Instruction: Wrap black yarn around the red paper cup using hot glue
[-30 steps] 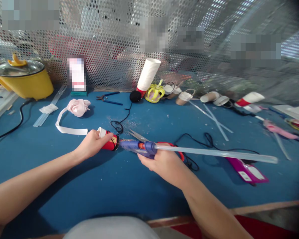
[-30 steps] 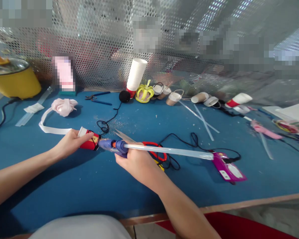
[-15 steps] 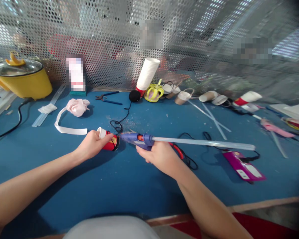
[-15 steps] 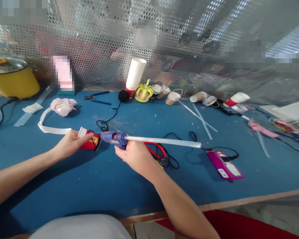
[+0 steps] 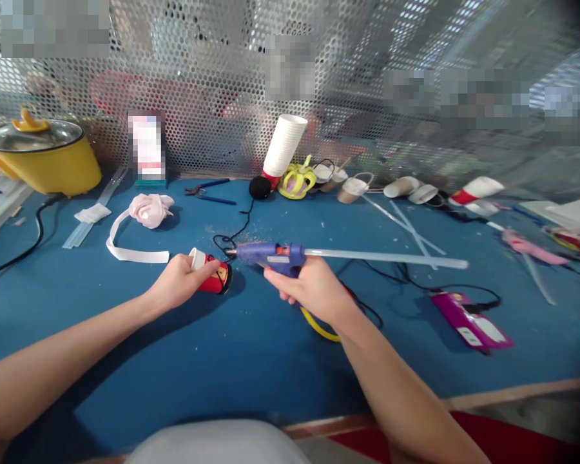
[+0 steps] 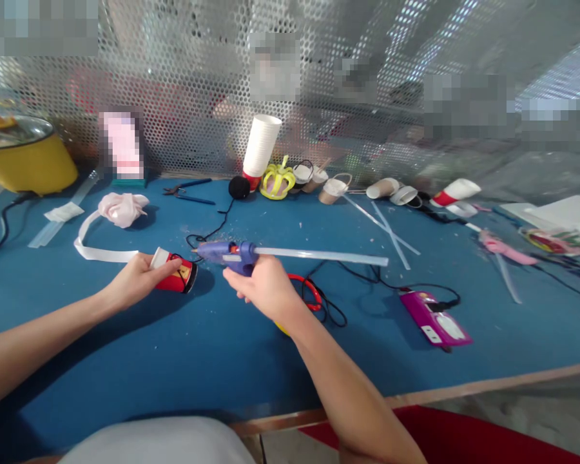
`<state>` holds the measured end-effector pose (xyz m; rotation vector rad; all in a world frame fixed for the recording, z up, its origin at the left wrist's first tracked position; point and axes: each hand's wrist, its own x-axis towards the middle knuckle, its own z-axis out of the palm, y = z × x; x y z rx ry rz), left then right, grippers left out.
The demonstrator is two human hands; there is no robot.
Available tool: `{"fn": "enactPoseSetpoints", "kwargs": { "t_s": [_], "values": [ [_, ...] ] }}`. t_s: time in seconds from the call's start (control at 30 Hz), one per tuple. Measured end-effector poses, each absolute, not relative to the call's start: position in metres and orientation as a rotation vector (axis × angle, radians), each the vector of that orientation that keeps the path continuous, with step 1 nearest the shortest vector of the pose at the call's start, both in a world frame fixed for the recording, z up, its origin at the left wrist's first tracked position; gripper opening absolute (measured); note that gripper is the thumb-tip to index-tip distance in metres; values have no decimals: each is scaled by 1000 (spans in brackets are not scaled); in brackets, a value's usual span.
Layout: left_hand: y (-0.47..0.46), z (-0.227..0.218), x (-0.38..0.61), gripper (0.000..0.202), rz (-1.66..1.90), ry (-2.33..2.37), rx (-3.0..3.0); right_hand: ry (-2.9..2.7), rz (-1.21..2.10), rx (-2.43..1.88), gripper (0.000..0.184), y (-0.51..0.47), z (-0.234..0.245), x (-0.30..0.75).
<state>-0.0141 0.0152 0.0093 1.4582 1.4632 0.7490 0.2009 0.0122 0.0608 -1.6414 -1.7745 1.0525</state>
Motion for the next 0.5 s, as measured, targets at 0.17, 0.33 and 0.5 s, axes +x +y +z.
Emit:
{"fn": "enactPoseSetpoints", "kwargs": {
  "t_s": [0.17,0.33,0.5],
  "values": [
    [12,19,-11,43,808,1416,1436,-1563,915,-1501,23,50,57,232],
    [9,22,-11,45,842,1393,1417,-1694,771,-1725,28,85,40,254],
    [9,20,-11,44,840,1378,1421,-1769,621,-1819,37,102,23,260]
  ]
}}
